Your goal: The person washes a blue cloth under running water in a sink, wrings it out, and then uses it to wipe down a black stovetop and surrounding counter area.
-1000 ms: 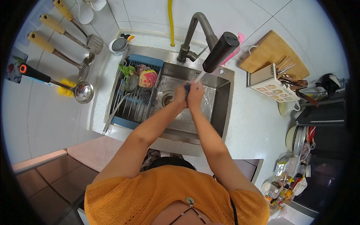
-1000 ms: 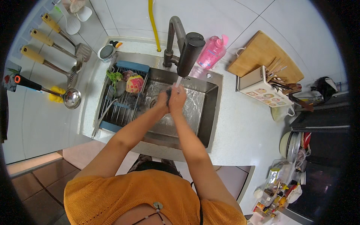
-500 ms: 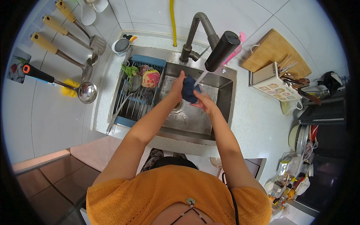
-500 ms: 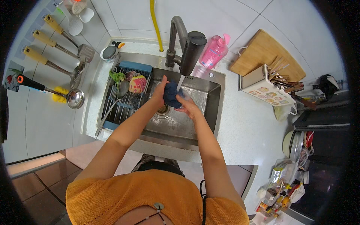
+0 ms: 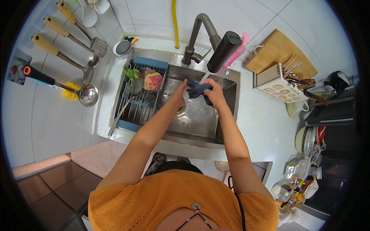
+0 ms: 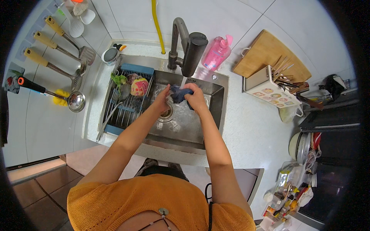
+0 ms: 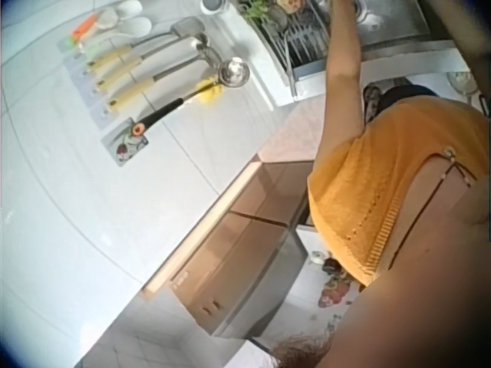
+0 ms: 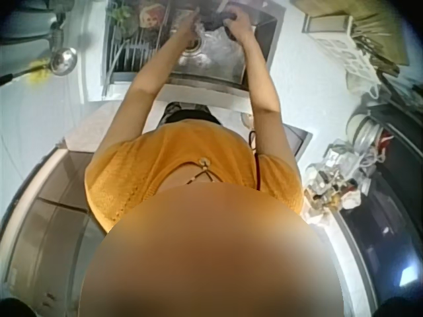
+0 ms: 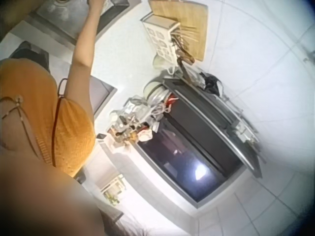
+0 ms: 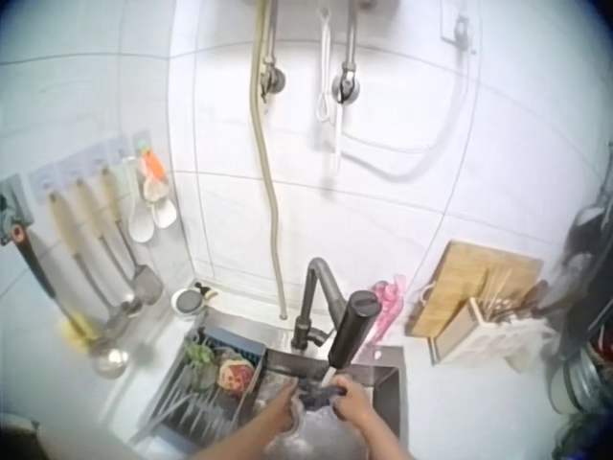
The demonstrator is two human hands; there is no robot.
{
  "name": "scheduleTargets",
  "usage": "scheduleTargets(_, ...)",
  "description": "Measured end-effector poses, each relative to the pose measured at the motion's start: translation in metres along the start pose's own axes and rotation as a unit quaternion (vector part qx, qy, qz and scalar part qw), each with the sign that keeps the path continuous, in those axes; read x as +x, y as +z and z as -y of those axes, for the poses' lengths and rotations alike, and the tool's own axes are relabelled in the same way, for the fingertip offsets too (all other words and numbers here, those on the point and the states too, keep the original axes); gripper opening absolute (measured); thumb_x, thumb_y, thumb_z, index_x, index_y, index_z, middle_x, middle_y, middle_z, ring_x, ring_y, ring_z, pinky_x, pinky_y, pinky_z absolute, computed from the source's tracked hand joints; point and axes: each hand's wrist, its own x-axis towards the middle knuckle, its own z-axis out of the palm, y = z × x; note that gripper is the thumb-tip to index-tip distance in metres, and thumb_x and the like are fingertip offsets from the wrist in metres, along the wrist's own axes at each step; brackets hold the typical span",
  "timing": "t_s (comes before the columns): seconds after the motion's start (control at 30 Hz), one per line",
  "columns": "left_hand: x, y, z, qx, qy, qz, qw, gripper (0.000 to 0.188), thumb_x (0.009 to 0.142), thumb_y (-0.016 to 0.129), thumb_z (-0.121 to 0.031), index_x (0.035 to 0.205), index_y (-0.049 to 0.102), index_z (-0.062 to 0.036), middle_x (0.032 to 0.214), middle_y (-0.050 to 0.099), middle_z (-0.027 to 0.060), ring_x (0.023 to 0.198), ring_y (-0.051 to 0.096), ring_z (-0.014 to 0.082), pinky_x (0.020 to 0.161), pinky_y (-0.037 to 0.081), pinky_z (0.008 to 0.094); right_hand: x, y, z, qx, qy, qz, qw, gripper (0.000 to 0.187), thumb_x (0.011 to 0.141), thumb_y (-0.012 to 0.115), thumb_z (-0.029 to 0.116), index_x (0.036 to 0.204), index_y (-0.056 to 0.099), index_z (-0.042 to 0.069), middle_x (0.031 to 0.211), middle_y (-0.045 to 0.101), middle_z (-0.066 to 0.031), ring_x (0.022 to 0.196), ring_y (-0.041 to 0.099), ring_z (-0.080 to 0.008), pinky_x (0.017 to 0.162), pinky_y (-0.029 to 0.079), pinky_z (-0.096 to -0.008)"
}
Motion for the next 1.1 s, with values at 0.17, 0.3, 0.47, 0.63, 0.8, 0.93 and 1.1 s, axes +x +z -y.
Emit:
scheduleTargets(0.17, 0.022, -0.010, 0.025, -0.094, -0.028, 0.152, 0.984, 0.042, 0.085, 0.046, -0.049, 0.110, 0.058, -0.0175, 0.115, 0.057, 0.0041, 0.100, 0.054, 0.0267, 0.084, 0.038, 0.0537, 0.001, 0.003, -0.003, 0.355, 0.044, 0.017, 0.934, 0.036, 0.062, 0.043, -0.009, 0.093, 0.056, 0.002, 0.092, 0.058, -0.0068, 0.086, 0.056, -0.0181, 0.077, 0.045, -0.0255)
scheduleTargets(0.3, 0.000, -0.002, 0.027, -0.235, -0.051, 0.237, 0.941, 0.045, 0.088, 0.038, -0.050, 0.112, 0.054, -0.0163, 0.112, 0.057, 0.0065, 0.102, 0.054, 0.0241, 0.083, 0.043, 0.0507, 0.007, 0.016, 0.003, 0.549, 0.052, -0.081, 0.831, 0.045, 0.067, 0.039, -0.009, 0.109, 0.051, 0.003, 0.103, 0.055, -0.0101, 0.093, 0.056, -0.0214, 0.083, 0.047, -0.0322)
scheduleTargets(0.47, -0.003, 0.007, 0.015, -0.318, 0.047, 0.186, 0.929, 0.045, 0.088, 0.043, -0.047, 0.116, 0.053, -0.0131, 0.115, 0.055, 0.0104, 0.105, 0.053, 0.0265, 0.089, 0.042, 0.0463, 0.000, 0.025, 0.007, 0.490, 0.063, -0.164, 0.854, 0.048, 0.074, 0.043, -0.005, 0.120, 0.047, 0.007, 0.109, 0.052, -0.0132, 0.102, 0.052, -0.0268, 0.089, 0.043, -0.0394)
scheduleTargets(0.63, 0.041, 0.000, 0.007, -0.282, 0.127, 0.141, 0.940, 0.042, 0.088, 0.047, -0.046, 0.110, 0.054, -0.0117, 0.102, 0.059, 0.0102, 0.094, 0.056, 0.0235, 0.083, 0.044, 0.0440, -0.041, 0.061, 0.016, -0.084, -0.171, -0.243, 0.951, 0.042, 0.074, 0.058, 0.003, 0.115, 0.049, 0.007, 0.106, 0.050, -0.0143, 0.102, 0.050, -0.0310, 0.092, 0.037, -0.0371)
scheduleTargets(0.8, 0.020, 0.012, 0.009, -0.232, 0.015, 0.256, 0.938, 0.042, 0.086, 0.049, -0.047, 0.096, 0.057, -0.0067, 0.089, 0.060, 0.0071, 0.080, 0.059, 0.0218, 0.073, 0.049, 0.0350, -0.028, 0.063, 0.009, -0.145, -0.260, -0.224, 0.928, 0.025, 0.071, 0.065, 0.011, 0.094, 0.058, 0.004, 0.098, 0.051, -0.0146, 0.095, 0.052, -0.0323, 0.081, 0.042, -0.0366)
scheduleTargets(0.93, 0.016, 0.028, 0.018, -0.249, 0.061, 0.111, 0.960, 0.037, 0.088, 0.051, -0.039, 0.093, 0.056, -0.0029, 0.089, 0.060, 0.0090, 0.081, 0.058, 0.0211, 0.072, 0.048, 0.0337, -0.006, 0.062, 0.008, -0.102, -0.137, -0.248, 0.954, 0.016, 0.073, 0.061, 0.011, 0.084, 0.057, 0.001, 0.084, 0.053, -0.0152, 0.085, 0.054, -0.0328, 0.072, 0.043, -0.0383)
scheduleTargets(1.1, 0.019, 0.032, 0.012, -0.144, 0.074, -0.027, 0.987, 0.028, 0.086, 0.051, -0.029, 0.093, 0.056, -0.0023, 0.084, 0.058, 0.0081, 0.078, 0.057, 0.0225, 0.072, 0.046, 0.0331, 0.005, 0.058, -0.013, -0.004, -0.117, -0.294, 0.948, 0.011, 0.076, 0.055, 0.008, 0.083, 0.055, -0.001, 0.083, 0.053, -0.0151, 0.081, 0.054, -0.0315, 0.073, 0.042, -0.0372)
